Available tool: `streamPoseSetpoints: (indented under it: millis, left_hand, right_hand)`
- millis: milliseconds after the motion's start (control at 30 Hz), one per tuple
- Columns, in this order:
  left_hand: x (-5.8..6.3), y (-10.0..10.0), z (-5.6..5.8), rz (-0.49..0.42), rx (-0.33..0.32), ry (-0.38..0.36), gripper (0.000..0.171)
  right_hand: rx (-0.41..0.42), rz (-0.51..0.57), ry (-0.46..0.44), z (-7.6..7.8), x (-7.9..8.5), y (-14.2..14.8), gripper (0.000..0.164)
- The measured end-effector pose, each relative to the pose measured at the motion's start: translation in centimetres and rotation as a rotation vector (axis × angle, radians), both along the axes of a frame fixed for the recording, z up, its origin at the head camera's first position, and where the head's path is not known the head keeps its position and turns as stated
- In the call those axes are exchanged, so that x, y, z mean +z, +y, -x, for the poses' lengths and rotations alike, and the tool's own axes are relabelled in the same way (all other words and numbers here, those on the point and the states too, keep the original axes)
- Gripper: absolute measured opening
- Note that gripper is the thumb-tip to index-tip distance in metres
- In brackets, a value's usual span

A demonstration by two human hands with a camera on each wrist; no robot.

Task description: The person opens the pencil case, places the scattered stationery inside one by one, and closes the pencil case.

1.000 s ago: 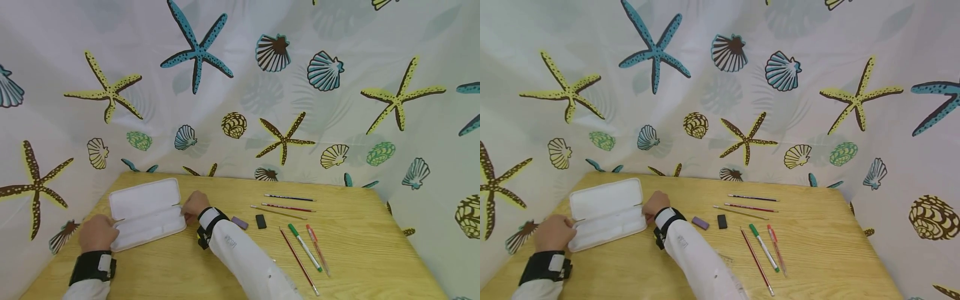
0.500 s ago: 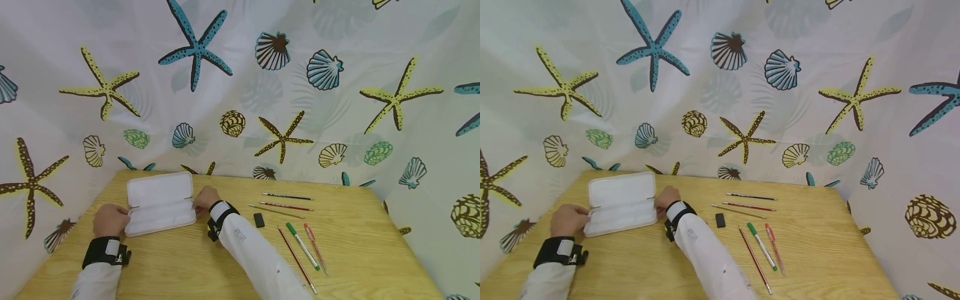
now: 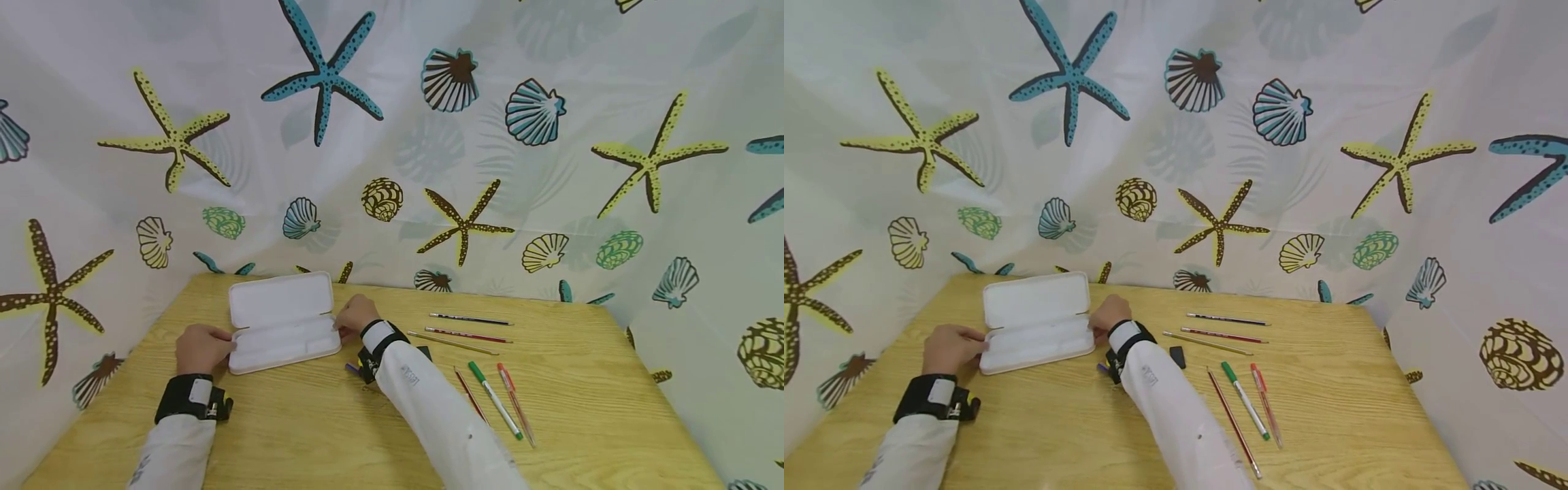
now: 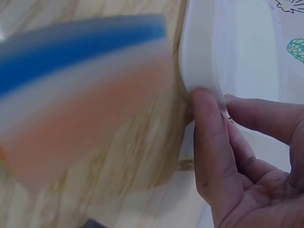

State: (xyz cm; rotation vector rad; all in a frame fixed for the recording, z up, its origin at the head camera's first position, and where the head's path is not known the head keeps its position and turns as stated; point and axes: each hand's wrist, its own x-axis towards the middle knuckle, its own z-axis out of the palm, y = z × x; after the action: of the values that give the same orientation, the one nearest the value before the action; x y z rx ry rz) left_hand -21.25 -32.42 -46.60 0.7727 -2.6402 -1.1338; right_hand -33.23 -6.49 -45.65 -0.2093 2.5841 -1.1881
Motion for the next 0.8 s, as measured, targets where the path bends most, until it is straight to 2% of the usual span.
streamPoseSetpoints:
  millis: [67,133,233,333,400,500,700,800]
  left_hand:
    - [0.1,0.0,0.0,-0.016,-0.005,-0.015,0.024]
    - [0.1,0.1,0.0,-0.015,-0.014,-0.023,0.025]
    - [0.1,0.1,0.0,0.009,-0.029,-0.026,0.026]
    - [0.0,0.3,0.1,0.047,-0.043,-0.029,0.024]
    - [-0.1,0.4,0.1,0.064,-0.044,-0.028,0.022]
    - [0.0,0.7,0.2,0.078,-0.043,-0.016,0.02]
    - [-0.1,1.1,0.0,0.076,-0.048,0.007,0.02]
    - [-0.2,1.3,0.0,0.077,-0.051,0.017,0.019]
  right_hand:
    - [-0.004,-0.001,-0.011,0.1,0.2,0.1,0.006]
    - [0.014,-0.024,0.036,0.4,-0.2,0.3,0.004]
    - [0.025,-0.055,0.054,1.0,-0.7,0.3,0.005]
    - [0.018,-0.062,0.086,1.0,-0.7,0.3,0.006]
    - [0.005,-0.061,0.076,0.6,-0.1,0.4,0.006]
    - [-0.01,-0.04,0.083,0.5,-0.1,0.4,0.006]
    - [-0.019,-0.016,0.036,0.6,-0.1,0.5,0.006]
    - [0.001,-0.033,0.067,0.7,-0.3,0.8,0.01]
